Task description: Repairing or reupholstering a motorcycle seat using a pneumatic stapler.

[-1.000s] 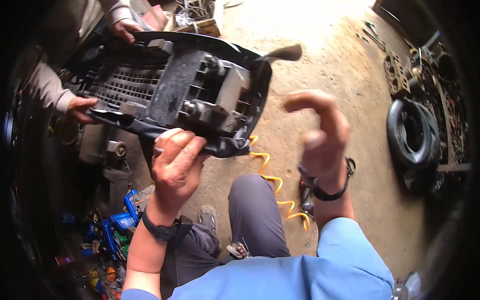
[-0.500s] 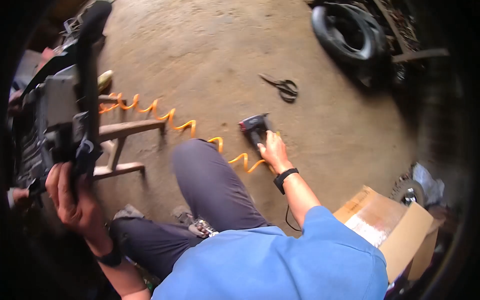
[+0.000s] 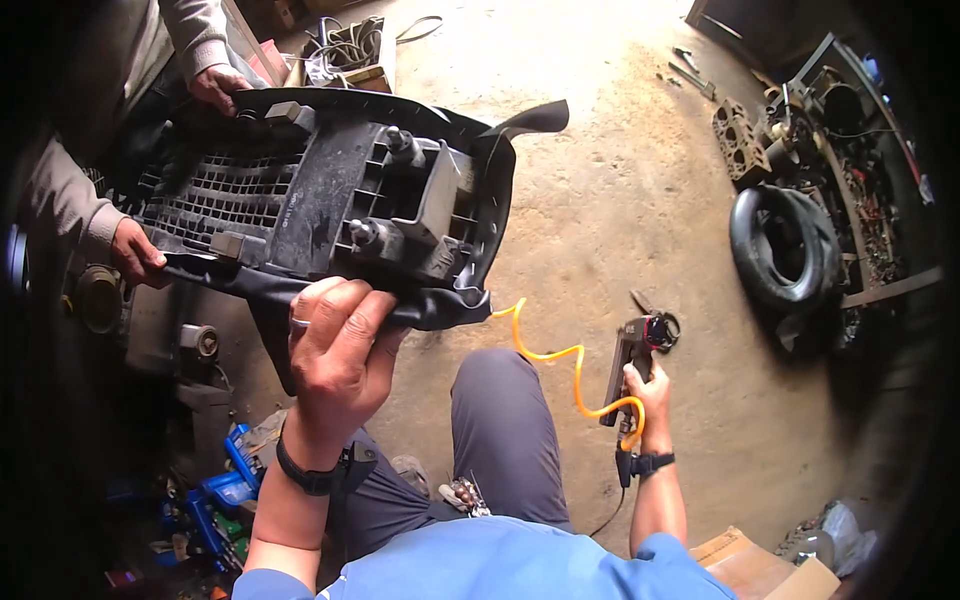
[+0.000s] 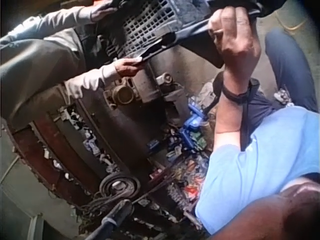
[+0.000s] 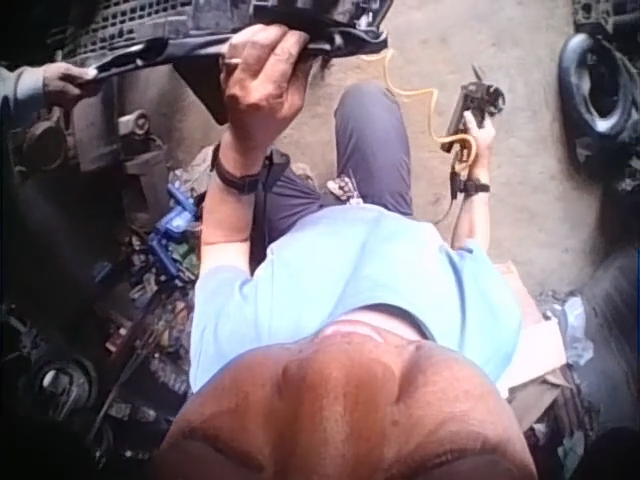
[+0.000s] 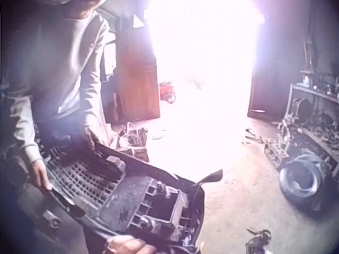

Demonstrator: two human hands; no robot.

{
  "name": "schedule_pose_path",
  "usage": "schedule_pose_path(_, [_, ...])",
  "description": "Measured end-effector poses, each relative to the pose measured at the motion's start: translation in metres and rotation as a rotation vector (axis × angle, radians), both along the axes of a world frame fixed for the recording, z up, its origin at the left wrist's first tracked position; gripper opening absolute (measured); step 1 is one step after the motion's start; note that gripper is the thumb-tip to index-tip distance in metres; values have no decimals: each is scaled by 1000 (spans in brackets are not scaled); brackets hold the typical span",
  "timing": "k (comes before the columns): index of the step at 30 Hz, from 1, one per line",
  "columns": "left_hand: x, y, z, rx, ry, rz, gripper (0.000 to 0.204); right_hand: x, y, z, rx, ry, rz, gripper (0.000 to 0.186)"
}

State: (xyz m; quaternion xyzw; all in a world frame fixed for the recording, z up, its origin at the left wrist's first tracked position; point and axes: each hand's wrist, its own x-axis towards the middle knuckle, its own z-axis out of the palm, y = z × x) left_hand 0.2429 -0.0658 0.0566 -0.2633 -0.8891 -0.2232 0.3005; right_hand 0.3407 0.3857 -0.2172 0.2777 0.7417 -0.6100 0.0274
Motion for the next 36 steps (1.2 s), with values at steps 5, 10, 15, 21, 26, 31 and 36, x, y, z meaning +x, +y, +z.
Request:
schedule_pose_path(5, [-1,0,-4,60,38,-53,43,-8,-42,215,141,282,433,22])
schedule_pose_path(10, [0,-2,-8,75,44,-47,43,-30,-100,344,137,347,677,47])
schedule_pose_path(15, [-3,-9,-16,94,52,-88,41,-75,-153,435,13,-28,826,66])
schedule_pose_path(21, [-7,-13,-24,56,88,-76,35,-131,-197,454,85,-304,929,38])
schedule_pose_path(26, [-6,-15,-25,59,82,-98,38,-152,-201,445,-35,-421,855,27])
schedule_pose_path(31, [-6,-15,-25,65,86,-97,39,-152,-205,437,-65,-498,878,26])
schedule_pose_path(36, [-5,-17,-26,46,77,-89,38,-151,-220,432,-25,-539,844,27])
